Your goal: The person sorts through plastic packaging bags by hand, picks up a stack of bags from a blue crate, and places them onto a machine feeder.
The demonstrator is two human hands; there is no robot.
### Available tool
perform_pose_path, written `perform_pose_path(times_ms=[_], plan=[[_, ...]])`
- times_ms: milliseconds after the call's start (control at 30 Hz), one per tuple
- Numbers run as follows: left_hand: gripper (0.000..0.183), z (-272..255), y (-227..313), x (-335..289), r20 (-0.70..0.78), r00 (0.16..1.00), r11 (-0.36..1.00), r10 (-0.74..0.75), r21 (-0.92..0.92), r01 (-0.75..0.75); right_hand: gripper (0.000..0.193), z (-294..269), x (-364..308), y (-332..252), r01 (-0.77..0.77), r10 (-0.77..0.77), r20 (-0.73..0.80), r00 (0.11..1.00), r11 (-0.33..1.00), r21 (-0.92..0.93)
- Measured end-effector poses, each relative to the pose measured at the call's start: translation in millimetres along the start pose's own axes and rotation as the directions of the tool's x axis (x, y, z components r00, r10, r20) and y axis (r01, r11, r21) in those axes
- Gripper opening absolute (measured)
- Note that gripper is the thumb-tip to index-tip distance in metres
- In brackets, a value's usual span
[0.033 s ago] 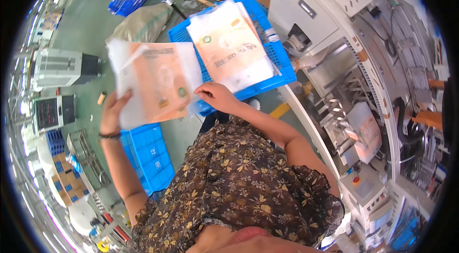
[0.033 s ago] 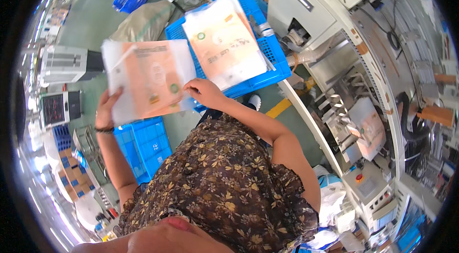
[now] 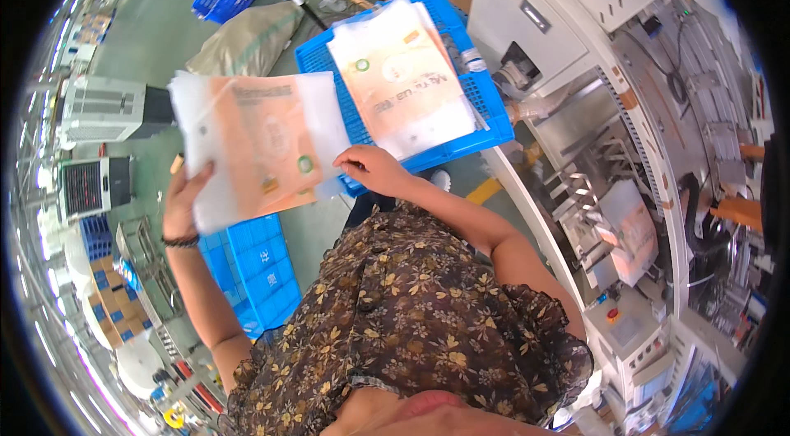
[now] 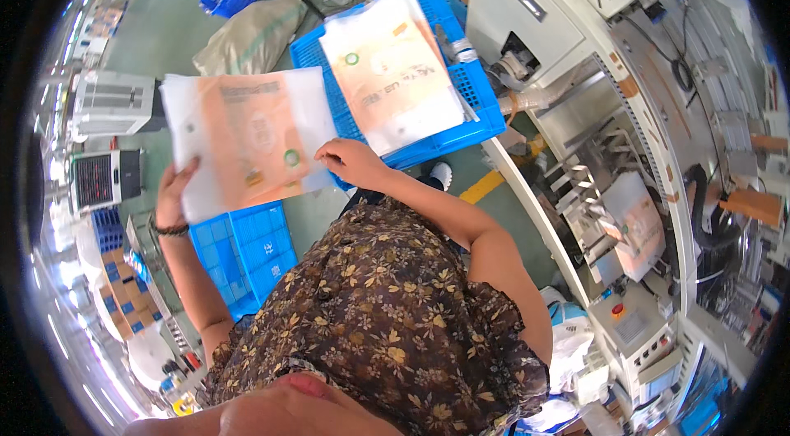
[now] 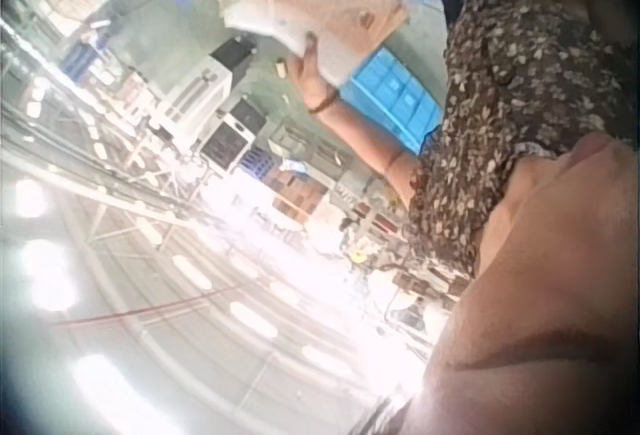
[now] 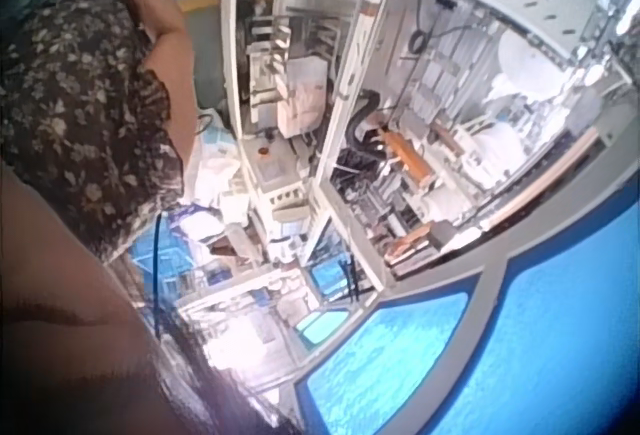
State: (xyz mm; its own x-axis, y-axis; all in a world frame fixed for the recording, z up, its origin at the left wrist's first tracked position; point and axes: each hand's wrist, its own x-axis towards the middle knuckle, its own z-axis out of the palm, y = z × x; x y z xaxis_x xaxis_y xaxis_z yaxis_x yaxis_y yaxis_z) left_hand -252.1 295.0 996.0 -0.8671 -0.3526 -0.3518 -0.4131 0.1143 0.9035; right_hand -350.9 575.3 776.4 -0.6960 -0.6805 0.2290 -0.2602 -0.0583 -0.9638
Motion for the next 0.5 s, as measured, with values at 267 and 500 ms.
perform_pose_path(times_ms=[267, 500], plan=[[0.036, -45, -30, -53, 0.026, 0.981, 0.981, -0.192, -0.019, 0.193, 0.016, 54, -28, -17, -0.07, 0.073, 0.221, 0.973, 0.997, -0.021], [0.038, -20, -61, -14, 0.351, 0.92, 0.976, -0.177, 0.183, 0.118, 0.022, 92, -35, -59, -0.221, 0.206, 0.08, 0.975, 0.918, 0.329]])
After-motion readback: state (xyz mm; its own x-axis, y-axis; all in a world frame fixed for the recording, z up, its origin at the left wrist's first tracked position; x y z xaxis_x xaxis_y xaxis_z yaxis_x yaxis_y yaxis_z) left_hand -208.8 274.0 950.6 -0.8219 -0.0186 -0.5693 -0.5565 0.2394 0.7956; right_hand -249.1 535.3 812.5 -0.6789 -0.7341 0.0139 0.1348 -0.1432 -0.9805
